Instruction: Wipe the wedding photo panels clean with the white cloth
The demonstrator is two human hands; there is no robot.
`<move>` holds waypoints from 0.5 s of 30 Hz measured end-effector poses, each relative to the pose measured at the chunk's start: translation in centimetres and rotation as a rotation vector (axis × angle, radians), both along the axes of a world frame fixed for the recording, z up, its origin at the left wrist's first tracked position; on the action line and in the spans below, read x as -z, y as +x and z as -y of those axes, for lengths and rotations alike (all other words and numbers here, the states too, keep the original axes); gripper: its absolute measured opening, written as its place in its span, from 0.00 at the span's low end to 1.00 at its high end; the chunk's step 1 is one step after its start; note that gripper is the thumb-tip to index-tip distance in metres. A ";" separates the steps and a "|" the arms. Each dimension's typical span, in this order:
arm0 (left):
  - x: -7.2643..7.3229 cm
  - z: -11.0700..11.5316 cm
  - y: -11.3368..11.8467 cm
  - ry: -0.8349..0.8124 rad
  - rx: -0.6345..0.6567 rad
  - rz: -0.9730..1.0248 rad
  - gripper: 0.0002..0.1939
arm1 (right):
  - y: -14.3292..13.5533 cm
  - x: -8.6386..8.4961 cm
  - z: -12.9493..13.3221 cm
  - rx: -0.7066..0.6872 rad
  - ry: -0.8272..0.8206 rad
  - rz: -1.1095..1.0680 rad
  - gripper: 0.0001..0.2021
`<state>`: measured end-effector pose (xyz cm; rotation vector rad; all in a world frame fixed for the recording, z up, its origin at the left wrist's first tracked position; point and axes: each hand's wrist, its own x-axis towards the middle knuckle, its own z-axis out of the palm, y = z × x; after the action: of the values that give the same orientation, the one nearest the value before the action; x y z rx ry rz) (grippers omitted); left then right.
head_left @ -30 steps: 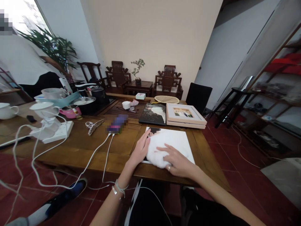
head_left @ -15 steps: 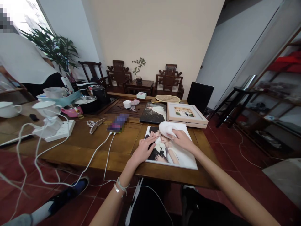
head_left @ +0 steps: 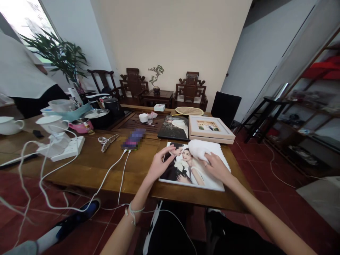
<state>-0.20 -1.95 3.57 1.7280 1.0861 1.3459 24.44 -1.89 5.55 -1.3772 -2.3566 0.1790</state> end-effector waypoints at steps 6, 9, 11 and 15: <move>-5.0 1.2 0.5 -0.267 -0.045 0.346 0.21 | -4.3 -0.6 5.4 -0.277 0.123 0.134 0.21; -7.1 2.0 0.9 -0.264 -0.065 0.419 0.19 | -6.3 -0.4 6.5 -0.255 0.258 0.155 0.12; -8.2 2.5 1.1 -0.238 -0.069 0.432 0.17 | -6.6 -0.2 6.4 -0.204 0.336 0.143 0.02; -8.8 3.3 1.3 -0.161 -0.026 0.520 0.14 | -5.2 0.3 5.8 -0.210 0.505 0.024 0.07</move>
<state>1.11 -5.28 12.37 1.1568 0.8878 1.5600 19.25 -7.65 5.28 -0.8956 -2.3405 -0.3545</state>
